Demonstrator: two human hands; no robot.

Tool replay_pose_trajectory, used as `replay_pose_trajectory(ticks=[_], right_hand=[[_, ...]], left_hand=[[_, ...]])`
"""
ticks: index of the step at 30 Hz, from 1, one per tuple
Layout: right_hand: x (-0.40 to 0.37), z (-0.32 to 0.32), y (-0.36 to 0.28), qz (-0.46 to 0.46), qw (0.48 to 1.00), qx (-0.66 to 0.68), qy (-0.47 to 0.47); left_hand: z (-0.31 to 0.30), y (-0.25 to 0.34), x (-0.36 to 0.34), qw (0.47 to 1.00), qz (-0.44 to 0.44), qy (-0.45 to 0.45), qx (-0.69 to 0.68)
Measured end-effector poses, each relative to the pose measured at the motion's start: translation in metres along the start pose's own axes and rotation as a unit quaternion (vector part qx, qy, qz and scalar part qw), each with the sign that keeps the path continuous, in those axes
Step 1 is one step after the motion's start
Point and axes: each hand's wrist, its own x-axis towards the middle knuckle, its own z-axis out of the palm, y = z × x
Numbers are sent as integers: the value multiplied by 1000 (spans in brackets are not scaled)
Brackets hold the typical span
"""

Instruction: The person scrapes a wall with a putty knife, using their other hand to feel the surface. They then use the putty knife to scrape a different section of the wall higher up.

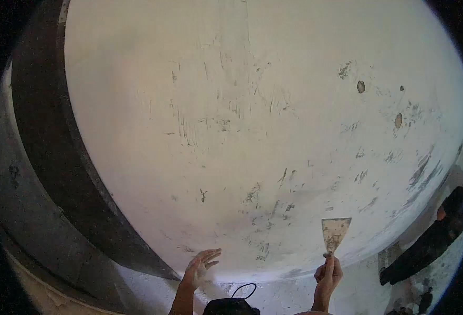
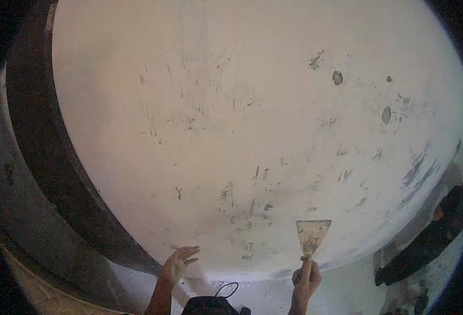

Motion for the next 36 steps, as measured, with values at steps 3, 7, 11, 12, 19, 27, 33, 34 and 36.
replay_pose_trajectory(ticks=[3,7,11,12,19,27,33,34,36], right_hand=[[-3,11,15,36,998,-17,-46],[-18,40,31,106,987,31,-120],[-21,65,26,149,969,64,-186],[-21,72,23,148,966,81,-198],[24,103,-46,-14,971,29,-239],[78,106,-139,-377,903,-62,-194],[118,113,-175,-800,574,-173,-15],[129,120,-186,-800,574,-173,-14],[145,130,-212,-885,440,-106,-114]], left_hand=[[14,-15,11,996,-22,-43,80],[68,-43,34,959,-196,-123,165],[119,-31,75,964,-127,-82,219],[129,-23,85,952,-59,-82,287],[215,40,135,963,88,-63,247],[291,144,195,946,190,-55,257],[315,196,217,866,290,-73,400],[316,199,229,789,370,-65,486],[320,207,239,696,441,-57,565]])
